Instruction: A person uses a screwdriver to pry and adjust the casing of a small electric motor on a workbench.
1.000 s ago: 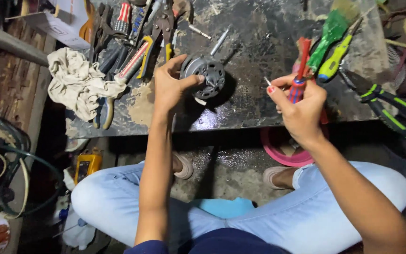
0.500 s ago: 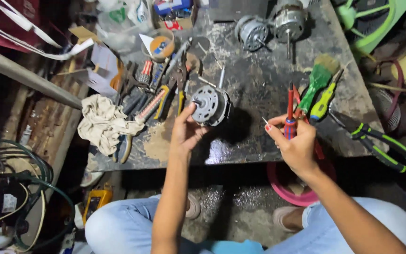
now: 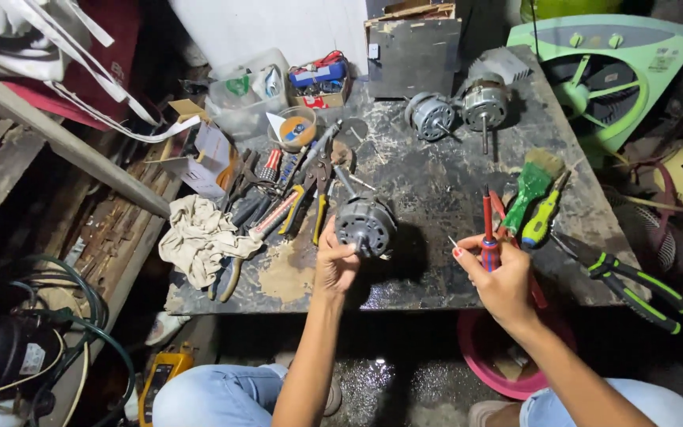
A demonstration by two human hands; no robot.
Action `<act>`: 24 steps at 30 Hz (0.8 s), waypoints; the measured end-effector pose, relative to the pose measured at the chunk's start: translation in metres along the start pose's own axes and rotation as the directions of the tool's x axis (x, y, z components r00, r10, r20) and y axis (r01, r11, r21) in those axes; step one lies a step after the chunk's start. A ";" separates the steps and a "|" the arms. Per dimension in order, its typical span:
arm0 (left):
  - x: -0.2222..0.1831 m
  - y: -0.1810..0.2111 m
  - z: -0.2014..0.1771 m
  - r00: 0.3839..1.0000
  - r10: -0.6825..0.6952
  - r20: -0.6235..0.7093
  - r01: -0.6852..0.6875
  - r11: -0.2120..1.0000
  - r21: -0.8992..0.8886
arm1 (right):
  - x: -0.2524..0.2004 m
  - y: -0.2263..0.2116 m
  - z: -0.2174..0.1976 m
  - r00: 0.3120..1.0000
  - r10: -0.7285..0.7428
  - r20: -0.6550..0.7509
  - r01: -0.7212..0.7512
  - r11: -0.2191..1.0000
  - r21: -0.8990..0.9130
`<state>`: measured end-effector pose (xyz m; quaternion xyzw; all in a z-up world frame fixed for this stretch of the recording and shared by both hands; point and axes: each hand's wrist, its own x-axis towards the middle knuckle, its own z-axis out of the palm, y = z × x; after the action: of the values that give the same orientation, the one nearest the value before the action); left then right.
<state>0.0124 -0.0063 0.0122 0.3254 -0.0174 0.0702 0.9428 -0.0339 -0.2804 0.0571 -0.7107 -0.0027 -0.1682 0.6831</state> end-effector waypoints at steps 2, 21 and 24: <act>-0.001 0.004 0.015 0.999 0.048 -0.008 -0.047 0.995 0.088 | 0.000 0.002 0.000 1.000 -0.004 0.000 0.004 1.000 -0.002; -0.017 0.053 0.042 0.996 0.033 -0.087 0.085 0.061 0.995 | -0.002 0.005 0.005 1.000 -0.029 -0.005 0.028 0.999 -0.034; -0.027 0.078 0.068 0.990 -0.105 -0.093 0.070 -0.205 0.976 | -0.002 0.002 0.006 0.999 -0.032 0.013 0.033 0.998 -0.047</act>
<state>-0.0250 0.0092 0.1110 0.9361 0.0553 -0.0114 0.3473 -0.0338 -0.2744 0.0542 -0.7275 -0.0144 -0.1751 0.6633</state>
